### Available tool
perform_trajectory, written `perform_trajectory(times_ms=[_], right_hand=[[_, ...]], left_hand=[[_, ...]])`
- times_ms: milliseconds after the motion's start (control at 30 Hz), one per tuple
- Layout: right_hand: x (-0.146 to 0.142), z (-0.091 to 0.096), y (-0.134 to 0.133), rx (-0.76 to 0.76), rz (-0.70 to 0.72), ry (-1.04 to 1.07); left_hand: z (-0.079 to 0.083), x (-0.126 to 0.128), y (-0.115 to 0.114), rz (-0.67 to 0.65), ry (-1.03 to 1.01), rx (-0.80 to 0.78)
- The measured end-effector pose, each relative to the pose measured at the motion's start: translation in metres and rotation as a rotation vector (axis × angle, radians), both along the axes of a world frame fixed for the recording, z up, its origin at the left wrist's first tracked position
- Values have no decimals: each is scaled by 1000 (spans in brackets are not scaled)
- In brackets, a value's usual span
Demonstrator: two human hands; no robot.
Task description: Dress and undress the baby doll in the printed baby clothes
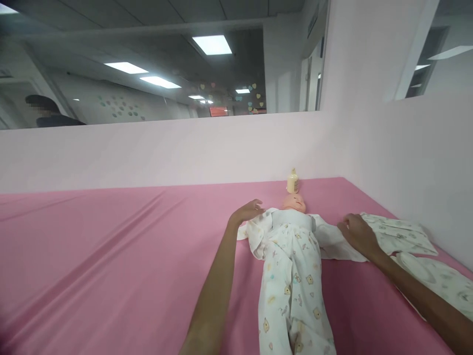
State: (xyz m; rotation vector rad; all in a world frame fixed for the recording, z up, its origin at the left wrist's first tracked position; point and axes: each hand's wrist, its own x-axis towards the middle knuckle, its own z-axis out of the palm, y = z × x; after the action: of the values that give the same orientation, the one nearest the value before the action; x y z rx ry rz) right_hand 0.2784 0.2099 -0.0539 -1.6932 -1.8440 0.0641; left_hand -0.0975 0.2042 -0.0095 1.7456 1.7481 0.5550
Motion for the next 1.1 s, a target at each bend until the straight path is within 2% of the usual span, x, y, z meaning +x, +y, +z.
perform_trajectory(times_ms=[133, 233, 300, 367, 467, 600, 767, 933, 1100], right_hand=[[-70, 24, 1, -64, 229, -31], [-128, 32, 8, -63, 413, -109], [-162, 33, 16, -83, 520, -237], [-190, 33, 24, -146, 593, -451], [-216, 29, 33, -233, 639, -652], [-230, 22, 40, -325, 640, -708], [-232, 24, 42, -395, 605, -748], [-216, 38, 41, -408, 640, -662], [-194, 44, 53, -433, 629, -494]], left_hand=[[-19, 16, 15, 59, 151, 44], [-27, 25, 22, 86, 213, 60], [-29, 26, 24, 118, 244, 83], [-30, 23, 25, 141, 261, 110], [-32, 17, 25, 161, 263, 131], [-37, 12, 25, 179, 238, 118], [-48, 12, 26, 213, 266, 123], [-67, -8, 19, 246, 335, 73], [-85, -29, 0, 288, 446, 53]])
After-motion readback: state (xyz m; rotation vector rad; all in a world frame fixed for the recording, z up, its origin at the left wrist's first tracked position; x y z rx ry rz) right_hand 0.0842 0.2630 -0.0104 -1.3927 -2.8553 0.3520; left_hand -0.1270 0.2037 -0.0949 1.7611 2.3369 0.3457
